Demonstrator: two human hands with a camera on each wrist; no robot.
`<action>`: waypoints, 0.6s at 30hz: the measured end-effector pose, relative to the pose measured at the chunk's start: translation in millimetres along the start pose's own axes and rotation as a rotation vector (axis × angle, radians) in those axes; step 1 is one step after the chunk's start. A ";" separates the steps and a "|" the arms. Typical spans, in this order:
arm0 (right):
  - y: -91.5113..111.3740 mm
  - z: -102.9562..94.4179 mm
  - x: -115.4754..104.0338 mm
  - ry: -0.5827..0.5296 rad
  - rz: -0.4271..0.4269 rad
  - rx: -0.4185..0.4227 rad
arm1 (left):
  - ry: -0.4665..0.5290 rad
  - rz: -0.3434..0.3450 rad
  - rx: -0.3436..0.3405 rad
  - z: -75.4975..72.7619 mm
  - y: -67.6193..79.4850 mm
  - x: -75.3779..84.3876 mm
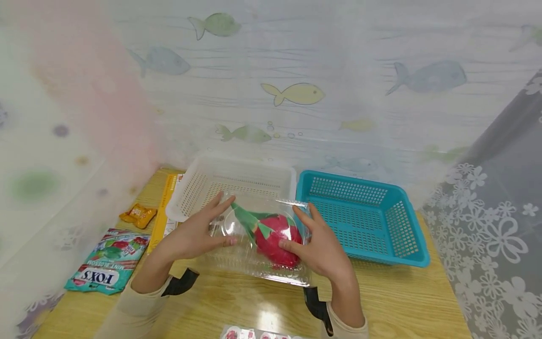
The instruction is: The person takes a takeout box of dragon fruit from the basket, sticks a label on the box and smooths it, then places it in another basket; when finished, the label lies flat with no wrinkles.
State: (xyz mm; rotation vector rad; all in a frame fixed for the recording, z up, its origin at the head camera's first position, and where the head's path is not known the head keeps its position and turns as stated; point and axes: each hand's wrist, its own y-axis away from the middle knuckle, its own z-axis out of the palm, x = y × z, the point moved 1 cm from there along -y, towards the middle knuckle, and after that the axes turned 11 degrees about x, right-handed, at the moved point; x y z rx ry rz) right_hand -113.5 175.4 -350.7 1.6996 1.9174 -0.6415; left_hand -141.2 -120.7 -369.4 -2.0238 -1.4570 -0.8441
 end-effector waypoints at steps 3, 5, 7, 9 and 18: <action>4.2 -1.2 2.0 -0.013 0.007 0.003 | -0.002 0.007 0.003 3.0 1.6 2.1; 7.2 -1.5 3.5 -0.021 0.014 0.000 | -0.003 0.006 0.003 5.2 2.7 3.1; 9.8 -1.6 5.1 -0.030 0.017 0.000 | 0.003 0.002 0.000 7.6 3.4 3.5; 12.0 -1.2 6.6 -0.033 0.014 0.003 | 0.003 0.003 -0.001 9.6 4.6 3.9; 19.5 1.0 12.9 -0.033 0.046 -0.001 | 0.003 0.008 -0.009 15.6 8.2 6.5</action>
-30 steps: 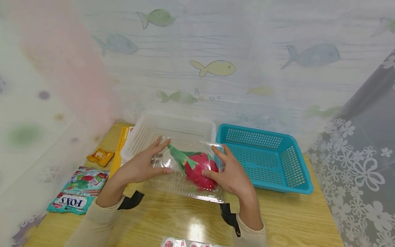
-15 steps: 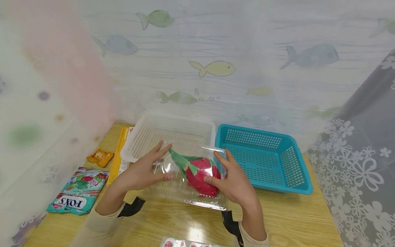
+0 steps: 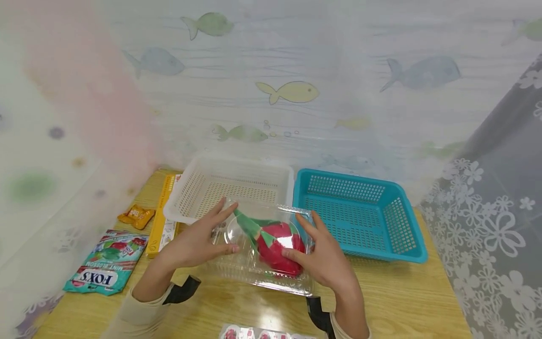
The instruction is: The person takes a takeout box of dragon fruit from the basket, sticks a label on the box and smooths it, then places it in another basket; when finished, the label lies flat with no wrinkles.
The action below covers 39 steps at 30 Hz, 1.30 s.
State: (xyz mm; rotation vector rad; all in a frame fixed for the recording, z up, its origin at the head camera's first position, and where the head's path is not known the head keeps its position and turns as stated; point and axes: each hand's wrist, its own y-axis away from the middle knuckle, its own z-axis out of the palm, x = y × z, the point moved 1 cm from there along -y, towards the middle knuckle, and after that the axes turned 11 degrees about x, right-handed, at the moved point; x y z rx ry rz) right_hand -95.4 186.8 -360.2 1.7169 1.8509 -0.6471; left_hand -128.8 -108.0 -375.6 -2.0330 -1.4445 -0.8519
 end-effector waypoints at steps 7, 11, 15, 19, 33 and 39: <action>5.1 0.2 2.0 0.006 0.007 -0.002 | 0.010 -0.014 -0.005 3.3 4.0 1.3; 8.8 1.7 3.7 0.010 0.008 -0.001 | 0.009 -0.025 -0.006 7.1 7.0 1.1; 11.8 3.9 5.9 0.017 0.018 0.001 | 0.011 -0.029 -0.002 11.4 10.3 0.2; 14.7 5.6 8.0 0.009 0.017 0.005 | 0.018 -0.026 0.007 14.9 13.0 -1.4; 26.0 4.4 8.7 -0.009 0.040 0.006 | 0.028 -0.023 0.004 19.3 20.7 2.0; 29.2 4.6 9.4 -0.019 0.049 0.006 | 0.034 -0.013 0.004 20.3 23.2 4.0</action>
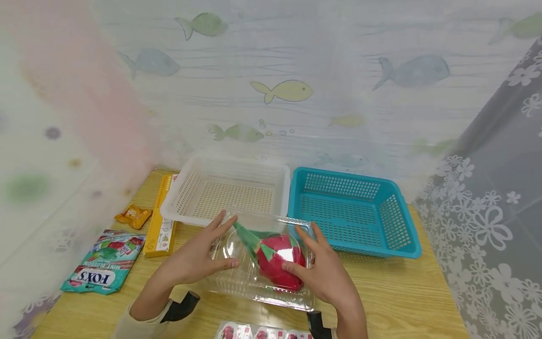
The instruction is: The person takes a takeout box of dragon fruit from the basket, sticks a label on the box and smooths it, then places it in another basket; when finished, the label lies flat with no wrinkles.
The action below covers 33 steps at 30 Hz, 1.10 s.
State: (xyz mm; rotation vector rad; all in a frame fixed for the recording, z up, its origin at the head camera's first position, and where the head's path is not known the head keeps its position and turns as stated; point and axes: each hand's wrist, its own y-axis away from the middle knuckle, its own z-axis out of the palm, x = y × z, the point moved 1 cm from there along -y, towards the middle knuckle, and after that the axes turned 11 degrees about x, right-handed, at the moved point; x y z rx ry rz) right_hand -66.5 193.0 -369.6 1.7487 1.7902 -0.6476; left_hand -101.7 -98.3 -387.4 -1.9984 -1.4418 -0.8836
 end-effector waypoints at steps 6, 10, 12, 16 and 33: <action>3.0 -0.6 0.7 0.000 0.006 -0.002 | -0.001 0.004 -0.001 0.8 3.0 1.0; 4.7 -0.5 1.3 0.010 0.012 -0.001 | 0.009 -0.004 0.001 2.1 4.3 1.2; 5.4 -0.1 1.6 0.018 0.014 0.000 | 0.015 -0.008 -0.001 3.5 4.8 0.5; 6.6 1.3 3.0 0.023 0.014 0.002 | 0.029 -0.019 -0.006 6.5 5.8 -1.0; 11.7 7.6 9.7 0.018 0.023 0.003 | 0.050 -0.031 -0.009 14.6 11.9 -4.1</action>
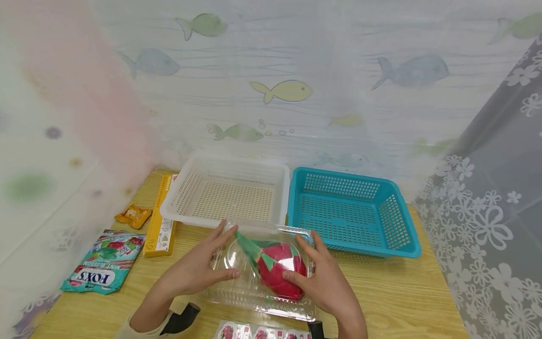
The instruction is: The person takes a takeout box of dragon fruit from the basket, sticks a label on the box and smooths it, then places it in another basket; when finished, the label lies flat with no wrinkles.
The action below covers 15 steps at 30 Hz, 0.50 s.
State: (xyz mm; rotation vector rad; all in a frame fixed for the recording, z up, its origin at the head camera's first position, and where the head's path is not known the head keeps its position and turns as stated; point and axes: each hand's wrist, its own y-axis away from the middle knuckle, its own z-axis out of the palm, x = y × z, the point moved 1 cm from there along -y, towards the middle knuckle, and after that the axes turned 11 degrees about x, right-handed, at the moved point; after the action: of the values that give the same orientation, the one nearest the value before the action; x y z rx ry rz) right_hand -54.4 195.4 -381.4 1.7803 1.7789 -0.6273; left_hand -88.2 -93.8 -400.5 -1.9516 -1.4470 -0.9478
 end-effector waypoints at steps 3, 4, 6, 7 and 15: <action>0.8 1.4 0.6 -0.005 0.005 0.001 | -0.003 0.000 0.001 2.0 1.2 -2.1; 1.2 1.8 0.9 -0.010 0.006 0.001 | -0.001 0.000 0.002 2.6 1.5 -2.6; 1.8 2.5 1.4 -0.015 0.009 0.001 | 0.000 0.001 0.002 3.6 2.1 -3.6; 2.1 2.9 1.6 -0.015 0.012 0.000 | 0.000 0.001 0.003 4.0 2.4 -4.0; 3.2 5.2 4.5 -0.021 0.003 0.001 | 0.012 -0.014 -0.006 7.7 4.8 -5.8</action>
State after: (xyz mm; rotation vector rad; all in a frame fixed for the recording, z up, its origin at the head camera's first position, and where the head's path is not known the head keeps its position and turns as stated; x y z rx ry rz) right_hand -50.9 195.4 -388.1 1.7713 1.7618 -0.6435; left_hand -83.0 -92.7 -409.8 -1.9392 -1.4549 -0.9687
